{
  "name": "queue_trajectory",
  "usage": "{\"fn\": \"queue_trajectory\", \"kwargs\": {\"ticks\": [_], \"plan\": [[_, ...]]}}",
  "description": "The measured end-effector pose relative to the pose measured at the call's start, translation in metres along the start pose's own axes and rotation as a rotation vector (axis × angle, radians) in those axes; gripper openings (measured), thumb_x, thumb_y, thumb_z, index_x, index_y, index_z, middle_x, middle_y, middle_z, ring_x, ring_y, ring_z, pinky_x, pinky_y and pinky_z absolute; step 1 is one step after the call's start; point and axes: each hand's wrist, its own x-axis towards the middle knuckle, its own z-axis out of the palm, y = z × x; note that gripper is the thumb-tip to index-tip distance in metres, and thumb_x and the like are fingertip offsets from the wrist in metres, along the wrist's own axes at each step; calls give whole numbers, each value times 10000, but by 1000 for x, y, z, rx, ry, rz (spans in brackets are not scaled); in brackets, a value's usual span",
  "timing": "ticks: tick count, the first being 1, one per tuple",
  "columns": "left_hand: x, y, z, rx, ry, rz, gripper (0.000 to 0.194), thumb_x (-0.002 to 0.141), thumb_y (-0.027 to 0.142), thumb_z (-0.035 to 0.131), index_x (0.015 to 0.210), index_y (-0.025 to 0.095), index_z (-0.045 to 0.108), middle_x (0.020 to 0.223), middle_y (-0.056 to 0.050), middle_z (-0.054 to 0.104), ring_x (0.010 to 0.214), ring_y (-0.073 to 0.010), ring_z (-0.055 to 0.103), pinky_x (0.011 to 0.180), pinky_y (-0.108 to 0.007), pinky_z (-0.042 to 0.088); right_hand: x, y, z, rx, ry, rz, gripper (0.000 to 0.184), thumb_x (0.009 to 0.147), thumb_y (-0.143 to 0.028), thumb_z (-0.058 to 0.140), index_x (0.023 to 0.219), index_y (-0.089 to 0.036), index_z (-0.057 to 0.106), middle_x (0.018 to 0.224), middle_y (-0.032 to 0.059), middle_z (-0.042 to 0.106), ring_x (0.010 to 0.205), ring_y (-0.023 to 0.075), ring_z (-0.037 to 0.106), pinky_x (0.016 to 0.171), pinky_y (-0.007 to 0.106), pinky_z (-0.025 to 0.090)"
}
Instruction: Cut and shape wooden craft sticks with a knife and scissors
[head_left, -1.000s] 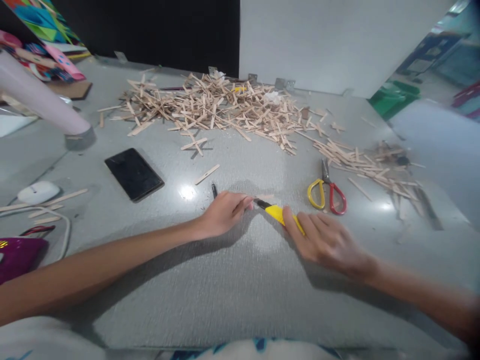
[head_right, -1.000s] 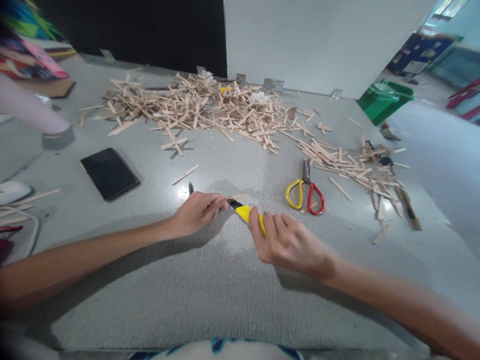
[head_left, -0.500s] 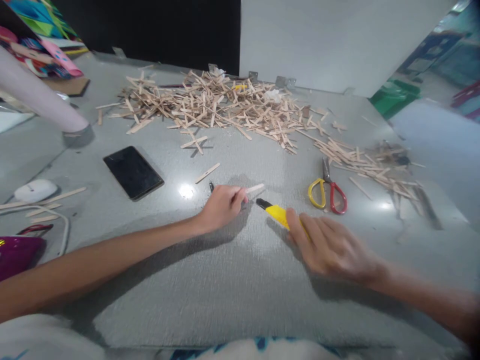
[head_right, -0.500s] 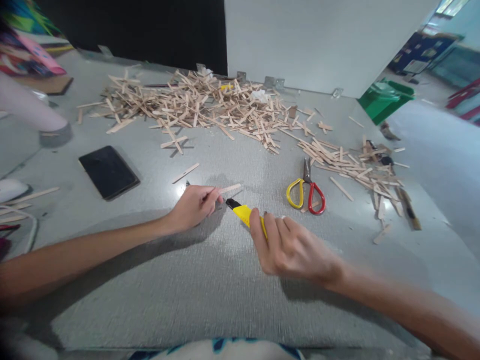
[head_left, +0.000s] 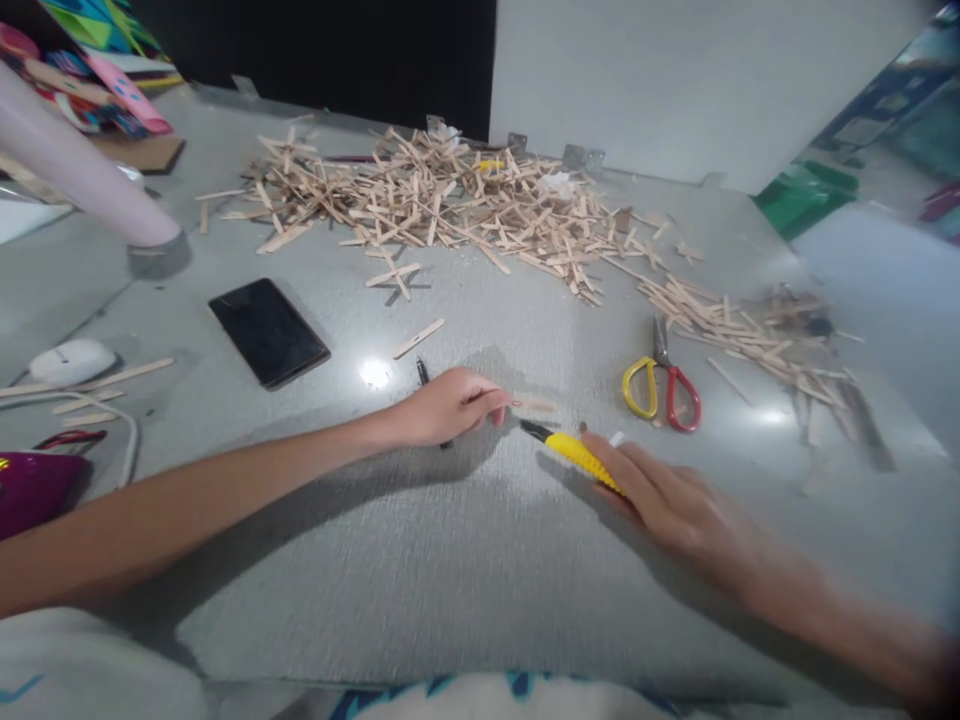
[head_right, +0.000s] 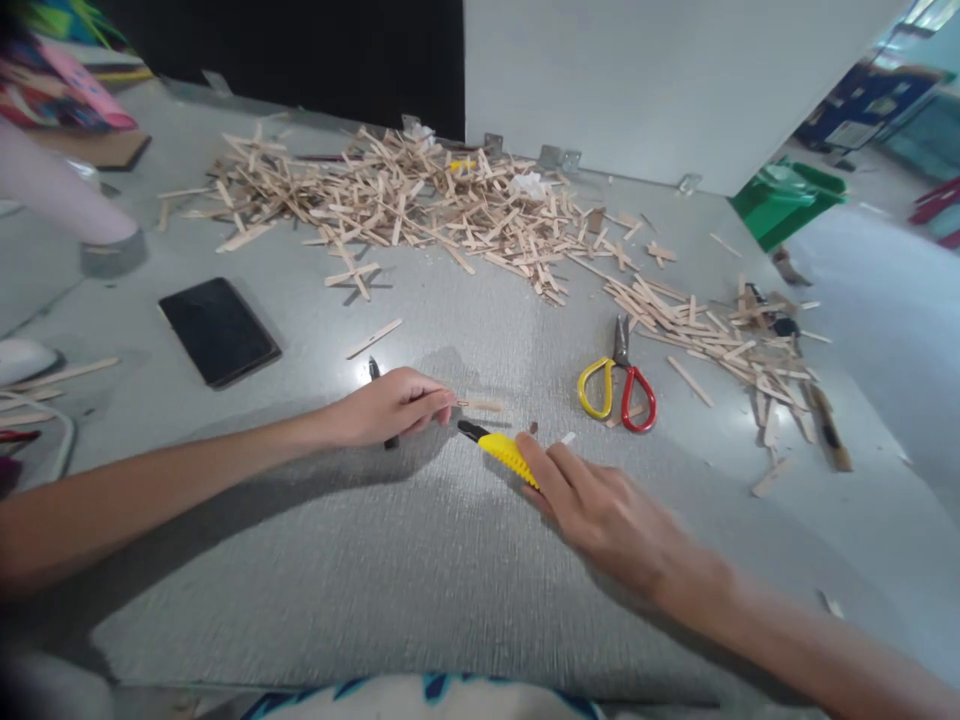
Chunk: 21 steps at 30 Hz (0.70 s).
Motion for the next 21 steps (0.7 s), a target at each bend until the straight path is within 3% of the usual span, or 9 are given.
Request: {"fn": "queue_trajectory", "kwargs": {"ticks": [4, 9, 11, 14, 21], "plan": [[-2, 3, 0, -57, -15, -60, 425, 1113, 402, 497, 812, 175, 692, 530, 35, 534, 447, -105, 479, 495, -230, 350, -3, 6, 11, -97, 49, -91, 664, 1192, -152, 366, 1788, -19, 107, 1050, 120, 823, 751, 224, 747, 617, 324, 614], [-2, 5, -1, -80, -28, -80, 431, 1118, 397, 507, 813, 167, 706, 502, 34, 523, 430, -97, 437, 479, -225, 323, -4, 9, 24, -31, 54, -48, 769, 1202, -311, 482, 1803, -50, 79, 995, 87, 792, 676, 214, 704, 581, 335, 591], [-2, 6, -2, -93, -25, -90, 430, 1119, 402, 517, 811, 168, 705, 494, 35, 516, 423, -94, 423, 466, -221, 315, -2, 10, 20, -7, 18, -28, 725, 1224, -302, 369, 1802, -51, 10, 1035, 110, 793, 701, 221, 725, 607, 343, 606], [-3, 6, -3, -118, -29, -99, 438, 1123, 412, 523, 807, 165, 700, 493, 38, 505, 412, -89, 406, 442, -211, 306, 5, 13, 8, -34, -42, -35, 648, 1206, -152, 161, 1796, -87, -99, 1060, 110, 806, 723, 214, 752, 638, 332, 620], [-4, 7, -6, -137, -50, -134, 447, 1126, 429, 536, 808, 160, 701, 497, 41, 491, 417, -85, 386, 428, -202, 300, 12, 24, -8, -122, -52, -118, 703, 1159, -42, 191, 1776, -53, -147, 931, 70, 797, 643, 211, 725, 568, 325, 597]]}}
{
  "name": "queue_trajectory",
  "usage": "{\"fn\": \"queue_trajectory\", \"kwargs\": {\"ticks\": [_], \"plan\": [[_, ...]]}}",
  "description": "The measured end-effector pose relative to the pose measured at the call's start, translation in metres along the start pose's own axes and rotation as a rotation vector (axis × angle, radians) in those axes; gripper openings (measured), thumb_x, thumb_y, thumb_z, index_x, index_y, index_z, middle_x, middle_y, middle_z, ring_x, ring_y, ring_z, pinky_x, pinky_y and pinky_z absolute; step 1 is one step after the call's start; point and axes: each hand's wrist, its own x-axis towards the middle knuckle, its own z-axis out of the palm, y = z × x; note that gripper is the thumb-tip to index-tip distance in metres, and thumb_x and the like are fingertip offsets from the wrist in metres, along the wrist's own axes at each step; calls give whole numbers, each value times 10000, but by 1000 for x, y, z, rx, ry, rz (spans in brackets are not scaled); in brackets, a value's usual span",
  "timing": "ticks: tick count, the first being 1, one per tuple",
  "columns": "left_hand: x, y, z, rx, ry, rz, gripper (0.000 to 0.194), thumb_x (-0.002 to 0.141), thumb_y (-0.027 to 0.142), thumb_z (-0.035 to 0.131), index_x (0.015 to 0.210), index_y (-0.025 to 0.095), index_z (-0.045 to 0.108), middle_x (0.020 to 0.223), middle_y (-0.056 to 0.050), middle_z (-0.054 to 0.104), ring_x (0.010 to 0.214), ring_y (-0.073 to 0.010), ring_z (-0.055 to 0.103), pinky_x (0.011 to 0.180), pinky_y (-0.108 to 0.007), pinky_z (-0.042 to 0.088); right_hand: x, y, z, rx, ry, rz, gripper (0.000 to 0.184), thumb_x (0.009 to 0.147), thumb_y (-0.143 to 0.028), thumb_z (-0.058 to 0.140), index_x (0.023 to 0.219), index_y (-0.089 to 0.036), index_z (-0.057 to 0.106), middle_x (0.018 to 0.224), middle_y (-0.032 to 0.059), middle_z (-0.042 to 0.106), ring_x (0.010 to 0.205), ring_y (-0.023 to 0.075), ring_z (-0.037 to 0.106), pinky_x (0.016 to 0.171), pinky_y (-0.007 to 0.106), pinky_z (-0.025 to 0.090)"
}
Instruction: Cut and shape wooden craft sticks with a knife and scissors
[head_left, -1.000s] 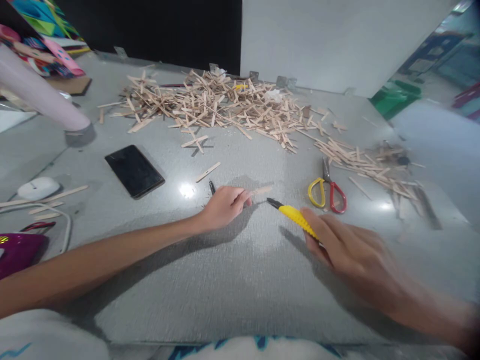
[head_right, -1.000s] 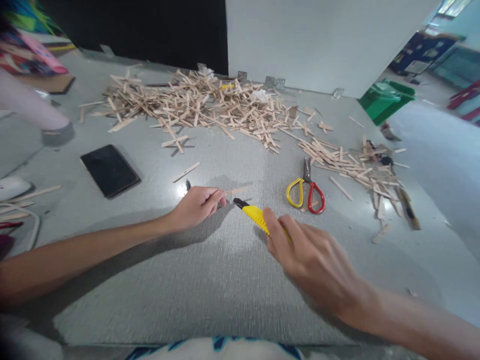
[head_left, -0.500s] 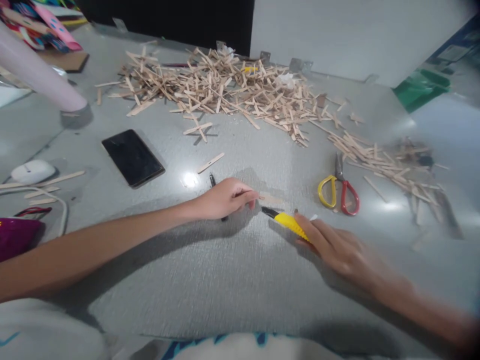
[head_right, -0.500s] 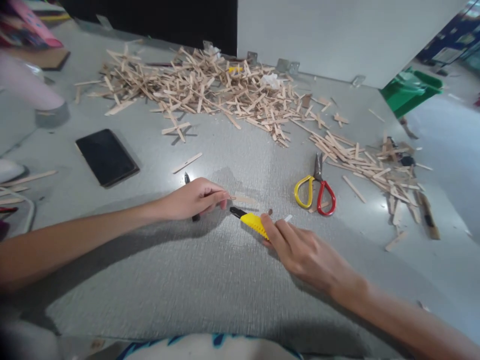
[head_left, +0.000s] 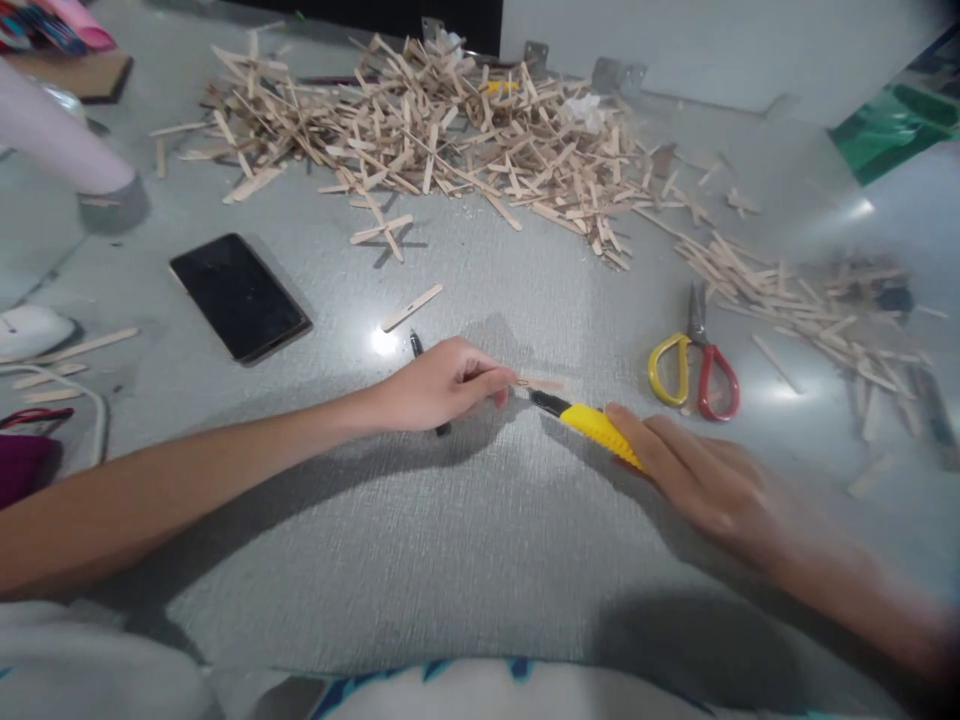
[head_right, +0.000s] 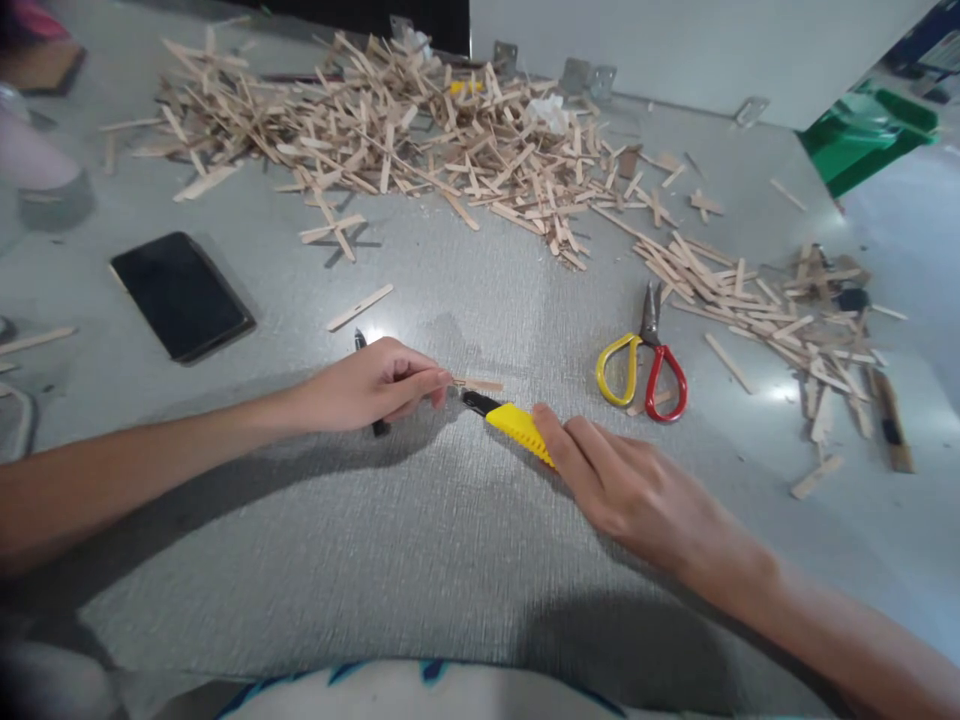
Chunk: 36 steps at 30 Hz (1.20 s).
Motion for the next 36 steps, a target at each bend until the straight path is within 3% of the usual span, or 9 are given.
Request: {"fn": "queue_trajectory", "kwargs": {"ticks": [10, 18, 21, 28, 32, 36], "plan": [[0, 2, 1, 18, -23, -1, 430, 1122, 402, 535, 820, 151, 711, 496, 37, 492, 420, -86, 377, 425, -203, 279, 0, 0, 5, 29, -3, -10, 752, 1140, -20, 275, 1782, -47, -115, 937, 65, 785, 660, 212, 705, 583, 335, 590], [0, 5, 1, 50, -31, 23, 427, 1119, 388, 520, 820, 152, 711, 512, 43, 470, 429, -86, 363, 435, -208, 267, 0, 3, 3, 14, -12, -35, 712, 1120, 27, 181, 1780, -13, -85, 917, 56, 775, 687, 210, 723, 611, 336, 575], [-1, 7, 0, 79, -44, 56, 409, 1119, 360, 509, 822, 155, 701, 527, 40, 480, 441, -87, 368, 447, -211, 263, 1, 4, 5, 25, -7, -35, 674, 1128, 18, 177, 1781, -1, 11, 892, 45, 751, 678, 205, 701, 604, 335, 549], [0, 7, -3, 148, -94, 71, 440, 1130, 367, 469, 806, 161, 685, 539, 36, 468, 449, -93, 356, 461, -222, 257, 2, -4, 17, -15, 25, 0, 506, 1135, -4, 279, 1618, -18, 433, 773, 7, 656, 623, 189, 606, 528, 343, 410], [4, 5, -3, 241, -111, 82, 442, 1118, 371, 470, 797, 162, 692, 557, 15, 516, 457, -100, 406, 480, -232, 261, -1, -10, 22, -17, -23, 38, 414, 1167, -80, 332, 1528, -54, 534, 778, 15, 654, 619, 187, 610, 493, 356, 344], [6, 10, -4, 297, -103, 47, 454, 1123, 372, 444, 769, 175, 650, 563, 7, 560, 484, -113, 479, 528, -237, 330, -1, -9, 29, 23, -72, 68, 383, 1211, -204, 327, 1500, -71, 540, 845, 29, 683, 635, 187, 642, 510, 361, 355]]}}
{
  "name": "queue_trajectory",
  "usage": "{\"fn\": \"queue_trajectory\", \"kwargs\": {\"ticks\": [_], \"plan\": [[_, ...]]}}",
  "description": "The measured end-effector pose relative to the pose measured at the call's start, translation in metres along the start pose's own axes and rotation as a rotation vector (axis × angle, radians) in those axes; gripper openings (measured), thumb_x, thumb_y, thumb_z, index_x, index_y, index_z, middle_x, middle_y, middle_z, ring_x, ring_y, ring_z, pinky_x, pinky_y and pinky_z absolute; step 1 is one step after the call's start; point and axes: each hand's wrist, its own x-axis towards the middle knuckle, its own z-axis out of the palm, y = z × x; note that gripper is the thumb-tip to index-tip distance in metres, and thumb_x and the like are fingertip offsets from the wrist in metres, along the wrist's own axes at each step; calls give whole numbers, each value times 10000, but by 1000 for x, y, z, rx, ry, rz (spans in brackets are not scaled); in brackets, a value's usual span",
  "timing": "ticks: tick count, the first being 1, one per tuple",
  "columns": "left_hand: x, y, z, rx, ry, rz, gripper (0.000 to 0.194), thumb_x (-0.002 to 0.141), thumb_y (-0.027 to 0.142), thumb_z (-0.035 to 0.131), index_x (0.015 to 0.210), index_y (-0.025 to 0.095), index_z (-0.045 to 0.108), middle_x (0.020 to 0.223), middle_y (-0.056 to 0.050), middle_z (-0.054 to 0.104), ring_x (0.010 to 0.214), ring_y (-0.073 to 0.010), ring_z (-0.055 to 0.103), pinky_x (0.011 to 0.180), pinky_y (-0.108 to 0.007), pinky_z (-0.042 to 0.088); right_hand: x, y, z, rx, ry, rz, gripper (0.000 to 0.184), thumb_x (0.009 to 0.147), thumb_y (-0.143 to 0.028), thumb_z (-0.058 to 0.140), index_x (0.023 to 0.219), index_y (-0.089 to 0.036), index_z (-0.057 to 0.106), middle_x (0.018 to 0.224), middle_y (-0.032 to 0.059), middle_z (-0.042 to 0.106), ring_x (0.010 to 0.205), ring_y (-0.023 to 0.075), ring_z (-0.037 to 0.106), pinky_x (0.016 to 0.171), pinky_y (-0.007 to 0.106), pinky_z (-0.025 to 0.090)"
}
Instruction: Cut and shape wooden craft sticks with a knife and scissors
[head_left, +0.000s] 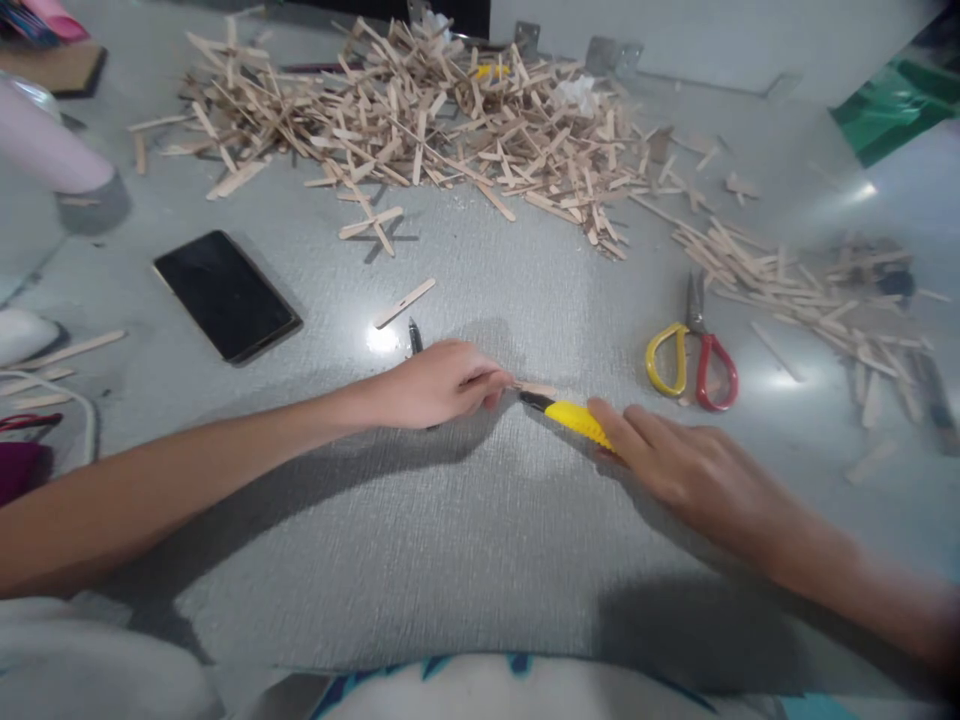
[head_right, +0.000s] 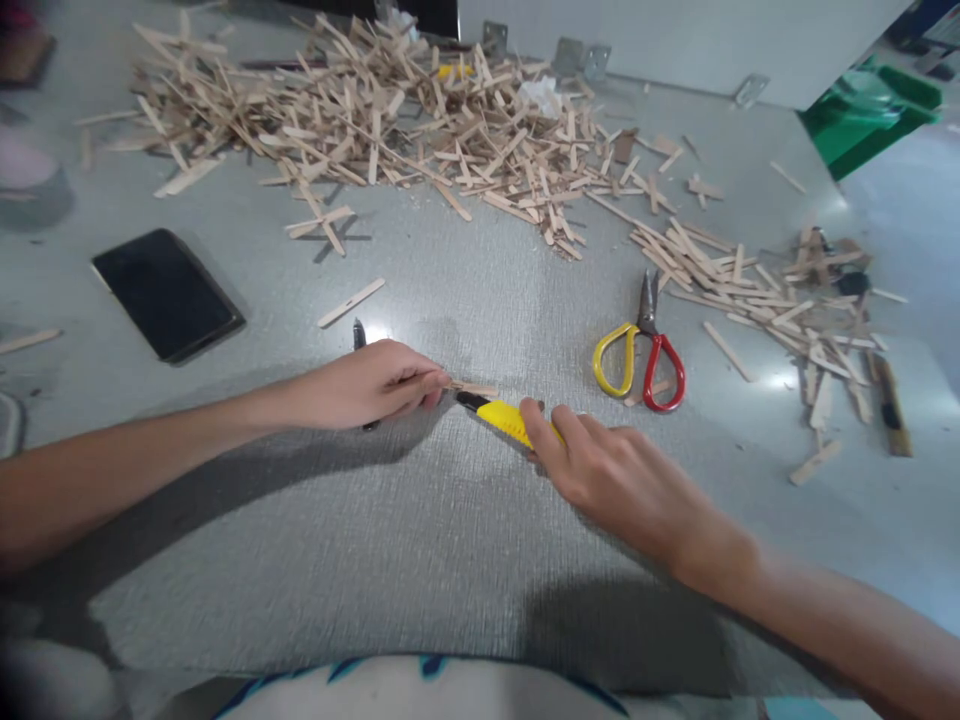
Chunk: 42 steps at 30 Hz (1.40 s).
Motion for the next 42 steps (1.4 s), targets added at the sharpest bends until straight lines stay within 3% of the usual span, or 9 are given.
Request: {"fn": "queue_trajectory", "kwargs": {"ticks": [4, 9, 13, 20, 27, 30, 36, 39, 42], "plan": [[0, 0, -7, -12, -96, -38, 374, 1117, 336, 443, 846, 184, 652, 638, 8, 594, 551, -129, 508, 561, -245, 367, 4, 11, -1, 30, -76, -34, 386, 1167, -123, 338, 1499, -72, 530, 916, 50, 697, 613, 189, 619, 518, 361, 346], [0, -5, -11, -15, -144, 86, 312, 1087, 286, 483, 834, 185, 635, 703, -4, 608, 600, -130, 519, 587, -245, 369, 6, 23, -10, 28, -75, -143, 509, 1074, 27, 302, 1524, -78, 517, 898, 40, 690, 601, 171, 605, 527, 334, 364], [-5, -4, -7, -72, -214, 65, 337, 1095, 280, 463, 816, 186, 628, 627, 7, 580, 545, -127, 494, 543, -236, 364, 0, 19, -11, 53, -7, -173, 517, 1105, 5, 252, 1586, -53, 432, 908, 38, 711, 584, 167, 601, 512, 321, 380], [-14, -1, -3, -141, -275, -13, 324, 1144, 354, 423, 923, 204, 606, 613, 19, 611, 474, -124, 518, 497, -218, 427, 0, 17, -14, 66, 42, -194, 416, 1157, -54, 254, 1489, -1, 499, 903, 65, 730, 614, 180, 647, 532, 327, 405], [-13, 4, 1, -114, -175, -35, 348, 1115, 286, 439, 811, 199, 586, 571, 15, 604, 432, -109, 505, 484, -216, 391, 8, 35, 9, 113, 49, -216, 498, 1242, -327, 250, 1627, -45, 392, 817, -7, 667, 538, 148, 540, 498, 316, 316], [-13, 1, 5, -76, -131, 29, 350, 1085, 236, 449, 762, 199, 578, 568, 6, 618, 476, -116, 536, 528, -225, 397, 6, 34, 11, 129, 84, -228, 461, 1223, -251, 308, 1633, -54, 383, 785, -23, 641, 529, 138, 511, 497, 322, 283], [-16, -6, 10, -82, -79, 113, 226, 951, 118, 498, 749, 208, 541, 577, 36, 577, 523, -126, 547, 568, -242, 374, 5, 6, -21, -87, -7, -175, 483, 1071, 10, 333, 1510, -50, 527, 781, 12, 653, 543, 174, 553, 503, 363, 301], [-16, -7, 11, -55, -46, 126, 222, 929, 91, 501, 745, 209, 539, 576, 39, 576, 524, -126, 531, 593, -253, 358, 4, 8, -10, -75, 29, -173, 465, 1101, -8, 306, 1513, -70, 512, 783, 1, 670, 520, 164, 556, 493, 352, 322], [-15, -7, 14, 17, -9, 149, 237, 916, 65, 504, 727, 207, 519, 599, 34, 573, 541, -129, 515, 617, -269, 338, 1, 16, 11, 23, 122, -187, 408, 1185, -137, 293, 1550, -25, 435, 779, -1, 690, 538, 169, 597, 478, 334, 364]]}}
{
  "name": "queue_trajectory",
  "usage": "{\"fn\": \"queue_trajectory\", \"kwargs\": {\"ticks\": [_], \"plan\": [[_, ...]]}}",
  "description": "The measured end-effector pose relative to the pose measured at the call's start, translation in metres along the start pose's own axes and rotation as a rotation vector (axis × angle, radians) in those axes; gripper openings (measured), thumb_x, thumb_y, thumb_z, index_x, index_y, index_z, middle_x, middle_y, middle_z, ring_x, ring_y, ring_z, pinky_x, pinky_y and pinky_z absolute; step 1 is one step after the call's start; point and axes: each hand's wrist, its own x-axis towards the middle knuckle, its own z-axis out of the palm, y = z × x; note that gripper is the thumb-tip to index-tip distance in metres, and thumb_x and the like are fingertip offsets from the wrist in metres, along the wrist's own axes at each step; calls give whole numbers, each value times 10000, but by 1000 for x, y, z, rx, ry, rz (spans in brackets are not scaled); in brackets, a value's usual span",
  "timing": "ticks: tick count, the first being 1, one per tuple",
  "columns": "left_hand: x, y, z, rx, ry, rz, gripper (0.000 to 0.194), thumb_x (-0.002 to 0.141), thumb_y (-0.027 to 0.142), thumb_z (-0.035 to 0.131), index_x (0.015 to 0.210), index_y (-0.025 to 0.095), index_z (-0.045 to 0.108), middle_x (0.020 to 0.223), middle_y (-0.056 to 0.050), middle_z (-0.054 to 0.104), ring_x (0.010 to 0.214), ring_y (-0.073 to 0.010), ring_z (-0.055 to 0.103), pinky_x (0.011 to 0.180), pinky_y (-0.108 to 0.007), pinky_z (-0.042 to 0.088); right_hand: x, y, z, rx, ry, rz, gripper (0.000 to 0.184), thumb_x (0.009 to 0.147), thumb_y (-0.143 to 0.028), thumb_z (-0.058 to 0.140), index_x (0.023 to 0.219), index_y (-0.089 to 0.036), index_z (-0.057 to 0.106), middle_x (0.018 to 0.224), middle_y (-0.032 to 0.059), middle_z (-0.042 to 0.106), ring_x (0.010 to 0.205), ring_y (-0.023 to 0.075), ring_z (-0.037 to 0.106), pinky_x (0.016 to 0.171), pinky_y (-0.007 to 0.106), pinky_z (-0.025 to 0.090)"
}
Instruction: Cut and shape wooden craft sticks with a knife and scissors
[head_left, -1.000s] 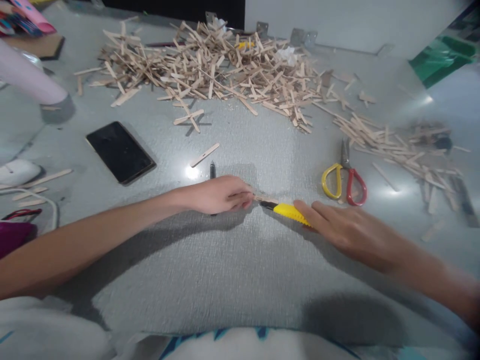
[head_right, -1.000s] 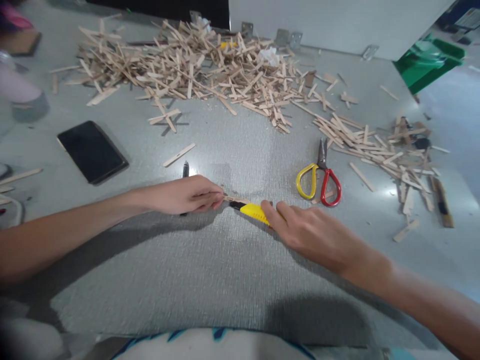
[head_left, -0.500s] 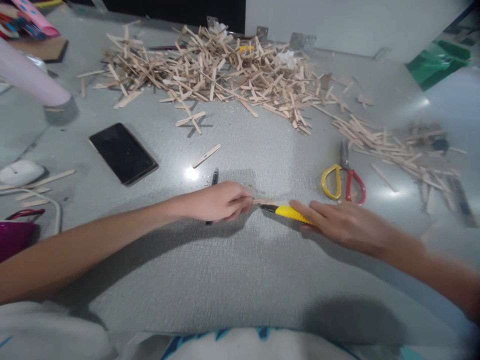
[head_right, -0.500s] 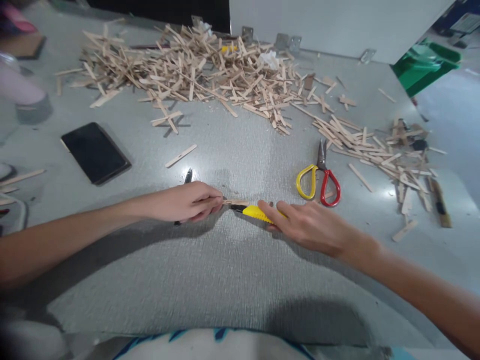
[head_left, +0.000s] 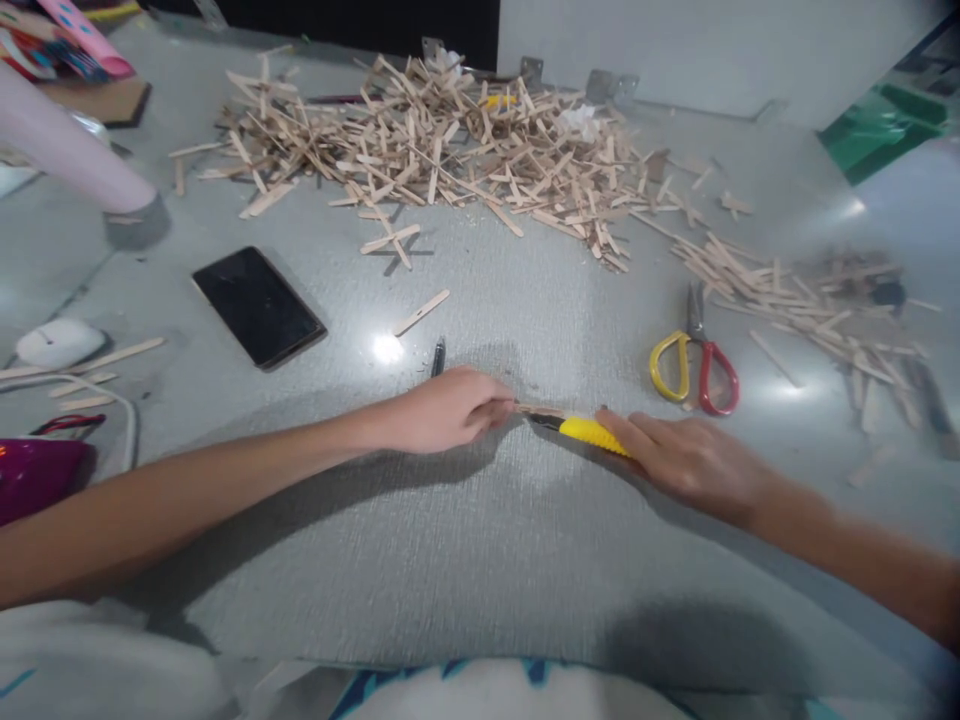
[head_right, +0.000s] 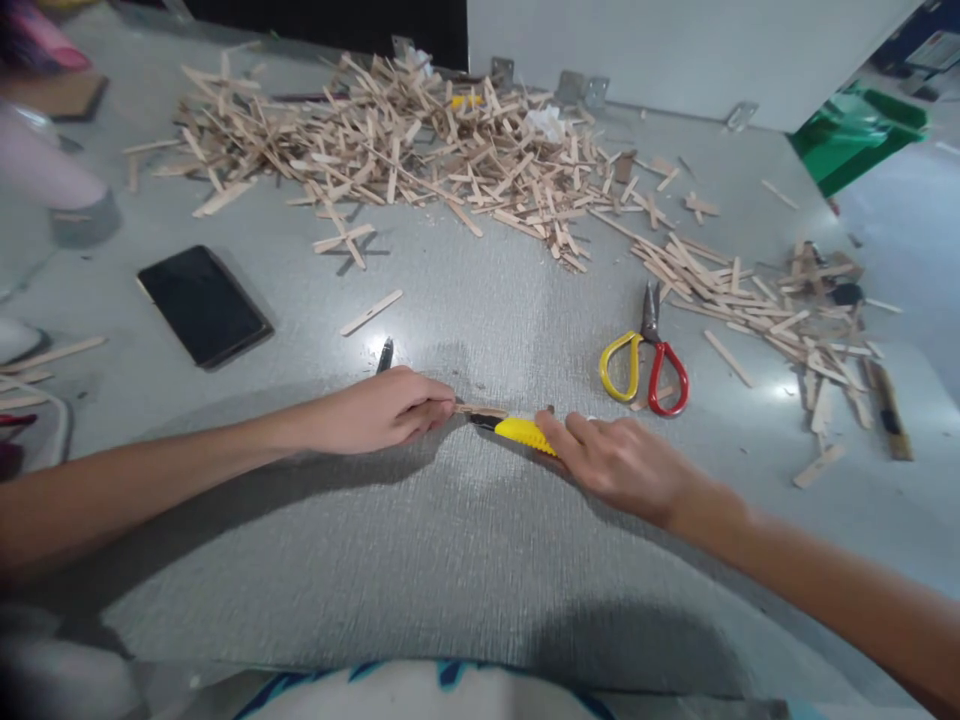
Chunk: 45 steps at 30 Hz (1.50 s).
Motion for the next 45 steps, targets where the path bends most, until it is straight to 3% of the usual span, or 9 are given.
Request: {"fn": "queue_trajectory", "kwargs": {"ticks": [5, 9, 12, 17, 21, 24, 32, 39, 45], "plan": [[-2, -4, 4, 20, 19, 48, 207, 946, 99, 506, 770, 209, 508, 641, 40, 553, 568, -124, 489, 631, -271, 323, 9, -25, -20, -186, -108, 25, 431, 1022, 50, 379, 1382, 9, 614, 713, 23, 649, 505, 200, 586, 466, 346, 361], [-4, -7, 4, -4, 34, 56, 217, 977, 146, 500, 771, 215, 498, 643, 38, 534, 579, -132, 457, 620, -274, 312, 21, -51, -40, -329, -143, 43, 407, 985, 41, 450, 1299, 29, 710, 638, 24, 588, 461, 185, 529, 446, 314, 311], [-2, -6, 3, -3, 46, 55, 230, 989, 153, 504, 768, 216, 499, 639, 34, 530, 581, -137, 456, 617, -279, 309, 14, -40, -23, -306, -102, 53, 417, 998, 38, 459, 1353, 13, 678, 693, 36, 638, 499, 182, 559, 451, 313, 316], [1, -6, 3, 35, 38, 30, 235, 968, 127, 515, 749, 213, 503, 635, 31, 541, 579, -138, 482, 622, -284, 312, 3, -12, 0, -20, -41, 45, 547, 1096, -42, 369, 1642, -49, 407, 786, 8, 682, 576, 181, 601, 486, 309, 366], [-1, -7, 6, 41, 56, 41, 242, 1006, 188, 495, 766, 213, 510, 634, 27, 541, 572, -135, 463, 620, -283, 310, 21, -44, -30, -181, -130, 166, 443, 998, 20, 466, 1385, -8, 680, 691, 39, 627, 509, 176, 541, 472, 321, 287], [-2, -8, 6, 43, 64, 51, 299, 1063, 248, 443, 771, 216, 501, 617, 26, 525, 565, -137, 454, 614, -280, 304, 32, -62, -45, -263, -154, 132, 414, 958, 51, 485, 1274, 0, 748, 633, 32, 590, 470, 159, 504, 459, 313, 262], [1, -7, 6, 90, 74, 44, 229, 953, 80, 496, 764, 204, 533, 626, 26, 559, 567, -131, 502, 634, -273, 321, 2, -6, 13, -149, 23, 21, 325, 1104, -16, 381, 1306, -41, 634, 694, -2, 630, 534, 160, 574, 508, 319, 357], [-4, -10, 10, 64, 77, 64, 365, 1116, 315, 408, 771, 216, 475, 627, 35, 490, 569, -130, 439, 609, -280, 285, 23, -56, -30, -275, -127, 129, 416, 1007, 7, 487, 1368, -5, 694, 658, 23, 585, 511, 177, 507, 490, 334, 276], [-1, -7, 7, 112, 80, -1, 299, 1070, 214, 448, 775, 214, 498, 620, 33, 528, 555, -130, 482, 628, -280, 308, 8, -22, 6, -159, -11, 80, 368, 1085, -36, 454, 1374, -62, 679, 729, 36, 665, 573, 187, 599, 503, 343, 318]]}}
